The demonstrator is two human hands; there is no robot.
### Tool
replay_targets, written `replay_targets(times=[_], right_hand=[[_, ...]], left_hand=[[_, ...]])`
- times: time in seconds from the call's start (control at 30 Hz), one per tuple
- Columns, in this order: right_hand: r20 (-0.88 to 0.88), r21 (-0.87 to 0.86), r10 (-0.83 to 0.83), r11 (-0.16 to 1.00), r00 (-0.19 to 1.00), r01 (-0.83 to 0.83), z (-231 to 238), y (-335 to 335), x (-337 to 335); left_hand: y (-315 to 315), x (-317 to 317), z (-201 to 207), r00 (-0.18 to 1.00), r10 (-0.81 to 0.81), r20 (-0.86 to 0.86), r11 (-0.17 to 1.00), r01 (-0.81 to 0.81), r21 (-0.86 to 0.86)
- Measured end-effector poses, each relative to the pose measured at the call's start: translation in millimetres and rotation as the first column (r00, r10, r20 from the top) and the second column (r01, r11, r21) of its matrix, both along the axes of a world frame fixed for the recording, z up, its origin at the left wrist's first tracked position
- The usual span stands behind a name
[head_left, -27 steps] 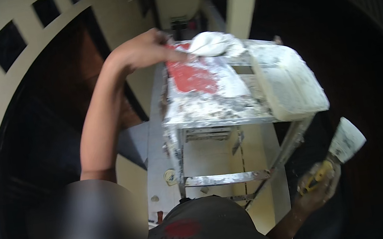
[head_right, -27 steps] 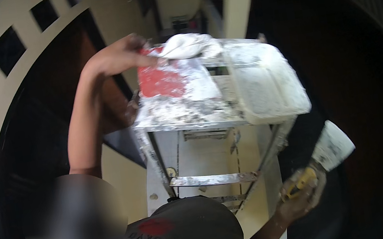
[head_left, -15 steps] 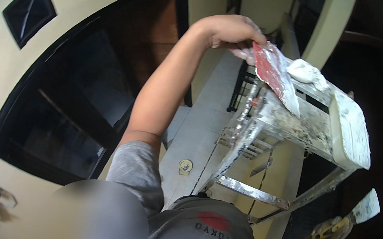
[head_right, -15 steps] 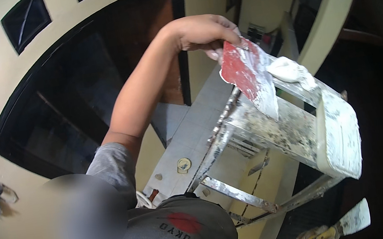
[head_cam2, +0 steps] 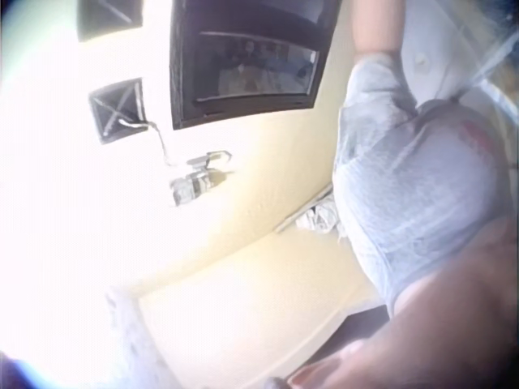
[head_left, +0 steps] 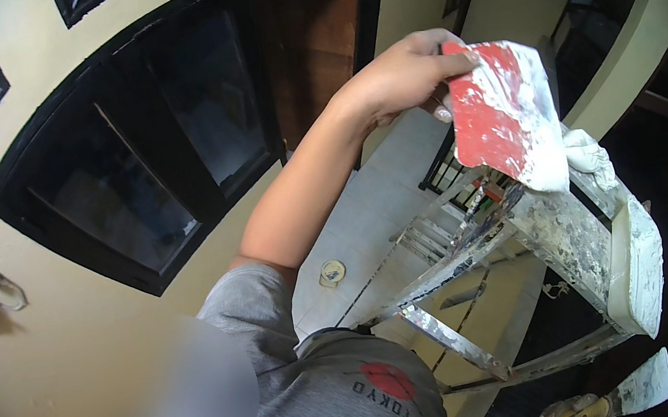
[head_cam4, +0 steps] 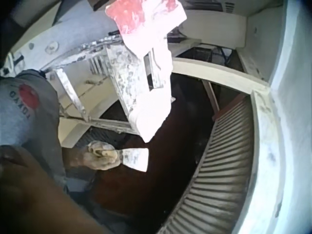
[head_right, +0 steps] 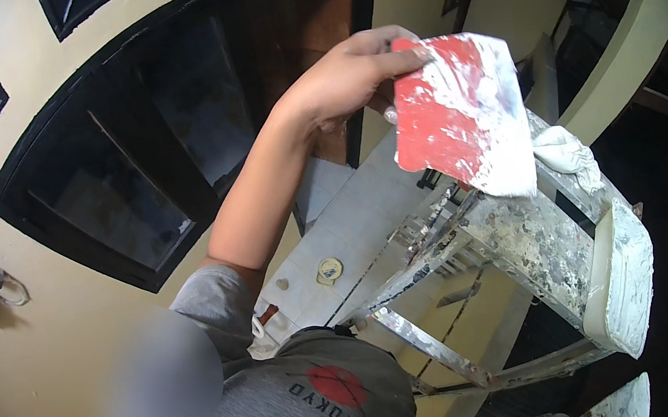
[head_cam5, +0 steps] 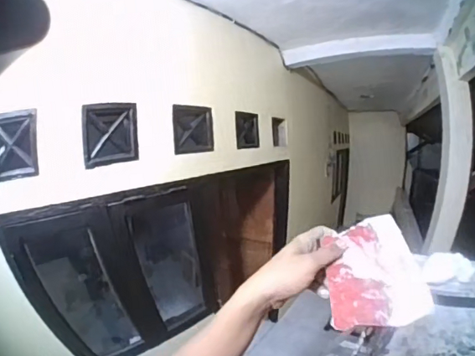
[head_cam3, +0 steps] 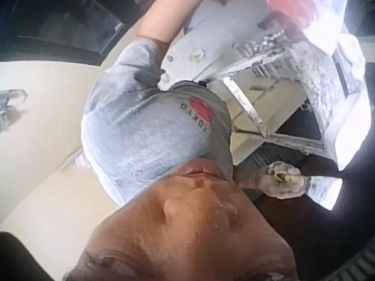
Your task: The person applies white plaster to a ceiling beam using a putty knife and a hawk. The person repeatedly loads the putty knife with plaster from the hawk and scrapes it onto the beam to fill in gaps and smooth the surface.
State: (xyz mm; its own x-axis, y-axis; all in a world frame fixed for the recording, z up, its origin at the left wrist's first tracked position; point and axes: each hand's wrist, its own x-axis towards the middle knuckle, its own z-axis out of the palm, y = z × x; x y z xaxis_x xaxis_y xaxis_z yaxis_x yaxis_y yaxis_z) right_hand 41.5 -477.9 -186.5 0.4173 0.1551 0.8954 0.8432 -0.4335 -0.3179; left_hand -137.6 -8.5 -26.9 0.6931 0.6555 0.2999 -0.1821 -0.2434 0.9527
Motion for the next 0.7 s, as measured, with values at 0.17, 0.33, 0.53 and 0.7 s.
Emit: replay_targets(times=[0.17,0.33,0.53,0.7], right_hand=[[-0.351,0.824,0.718,0.542,0.601,-0.166,4,5,-23],[-0.017,0.057,0.237,0.97,0.971,-0.236,38,55,-46],[0.137,0.126,0.348,0.922,0.927,-0.365,53,98,-32],[-0.012,0.344,0.487,0.822,0.874,-0.453,39,97,-32]], left_hand=[[-34,3,-32,0.887,0.274,0.371,0.959,-0.224,-0.173],[-93,15,-14,0.777,0.134,0.615,0.986,-0.166,-0.004],[-139,41,19,0.769,-0.165,0.618,0.971,0.237,-0.036],[-152,61,17,0.76,-0.359,0.542,0.817,0.537,-0.212]])
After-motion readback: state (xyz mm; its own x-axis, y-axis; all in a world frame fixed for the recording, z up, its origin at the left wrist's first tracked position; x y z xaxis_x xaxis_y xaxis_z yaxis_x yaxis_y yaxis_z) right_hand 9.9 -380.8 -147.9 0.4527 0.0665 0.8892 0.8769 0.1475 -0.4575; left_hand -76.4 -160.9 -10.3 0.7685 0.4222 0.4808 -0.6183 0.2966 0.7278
